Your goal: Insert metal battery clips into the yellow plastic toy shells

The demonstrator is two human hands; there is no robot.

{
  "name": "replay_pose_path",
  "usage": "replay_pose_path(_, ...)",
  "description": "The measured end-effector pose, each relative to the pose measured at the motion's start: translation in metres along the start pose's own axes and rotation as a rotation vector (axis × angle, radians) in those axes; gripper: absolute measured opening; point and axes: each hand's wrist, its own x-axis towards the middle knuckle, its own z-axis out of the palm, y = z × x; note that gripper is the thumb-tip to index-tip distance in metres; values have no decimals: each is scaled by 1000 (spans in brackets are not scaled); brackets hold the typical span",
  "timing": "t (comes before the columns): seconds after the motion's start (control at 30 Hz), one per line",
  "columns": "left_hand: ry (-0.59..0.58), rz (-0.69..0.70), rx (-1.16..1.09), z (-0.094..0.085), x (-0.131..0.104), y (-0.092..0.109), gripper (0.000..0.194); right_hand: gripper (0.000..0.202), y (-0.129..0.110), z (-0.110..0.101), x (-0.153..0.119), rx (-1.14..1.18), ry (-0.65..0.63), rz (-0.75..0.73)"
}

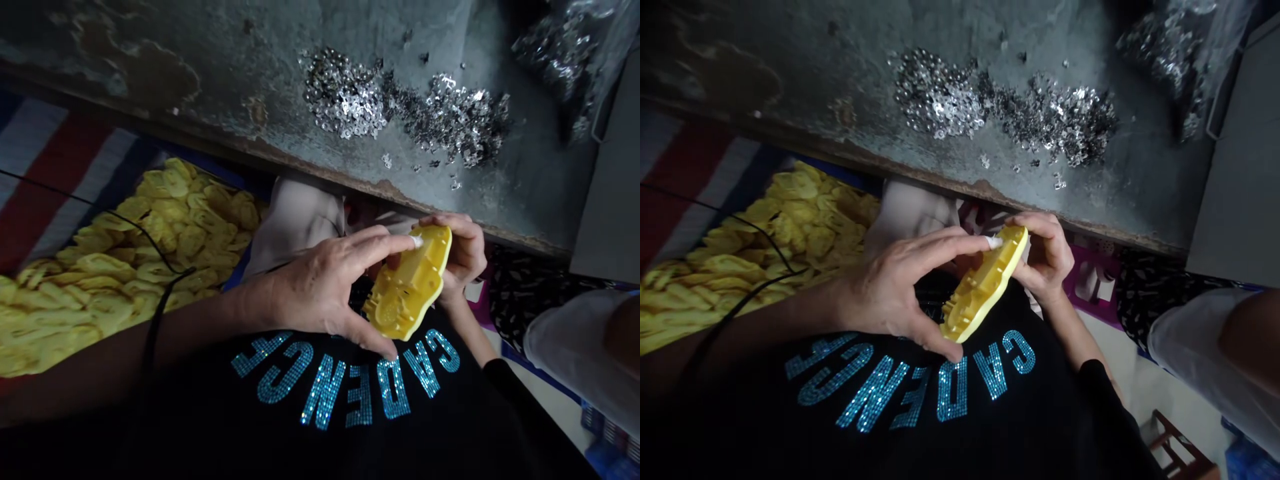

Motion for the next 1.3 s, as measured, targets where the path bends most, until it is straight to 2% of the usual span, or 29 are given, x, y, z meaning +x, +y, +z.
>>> replay_pose_path(0.07,102,50,-62,2,-4,-2,106,45,-2,6,-2,43,61,68)
replay_pose_path(0.13,245,29,-74,-1,-8,-2,83,43,-5,6,-1,105,45,227)
replay_pose_path(0.2,386,-71,-8,-8,-9,1,45,49,-9,1,6,183,-146,424)
replay_pose_path(0.23,417,-139,23,-13,-9,2,32,54,-11,-4,12,210,-272,501)
replay_pose_path(0.27,414,-201,37,-18,-7,4,32,61,-12,-8,20,227,-396,555)
replay_pose_path(0.33,339,-297,36,-28,-1,5,42,74,-15,-13,39,213,-504,565)
replay_pose_path(0.37,293,-334,32,-32,2,4,42,73,-16,-12,48,230,-568,573)
replay_pose_path(0.4,264,-364,23,-34,4,3,40,66,-17,-8,54,285,-630,602)
replay_pose_path(0.47,279,-394,-55,-36,7,0,37,47,-19,6,59,464,-696,722)
replay_pose_path(0.5,309,-399,-137,-35,6,-2,45,41,-19,15,57,555,-669,795)
replay_pose_path(0.57,372,-396,-324,-29,1,-6,68,41,-18,33,47,672,-510,919)
replay_pose_path(0.63,418,-404,-425,-20,-8,-10,83,43,-17,45,33,717,-356,977)
replay_pose_path(0.67,450,-421,-438,-16,-13,-12,87,43,-17,47,28,728,-349,986)
replay_pose_path(0.73,524,-457,-444,-11,-22,-16,85,42,-19,42,25,702,-470,954)
replay_pose_path(0.8,577,-494,-460,-11,-28,-19,77,37,-20,27,34,531,-590,828)
replay_pose_path(0.83,591,-518,-479,-12,-29,-19,73,32,-20,18,41,379,-586,729)
replay_pose_path(0.93,596,-607,-570,-19,-27,-15,68,12,-5,-2,68,-188,-406,369)
replay_pose_path(0.97,593,-640,-592,-21,-26,-13,68,10,3,-5,77,-345,-378,262)
replay_pose_path(1.03,593,-697,-626,-24,-23,-8,67,12,21,-3,91,-569,-403,112)
replay_pose_path(1.17,669,-754,-655,-25,-19,-5,65,14,41,15,99,-749,-498,13)
replay_pose_path(1.3,708,-766,-625,-26,-19,-9,67,17,33,20,88,-748,-536,-40)
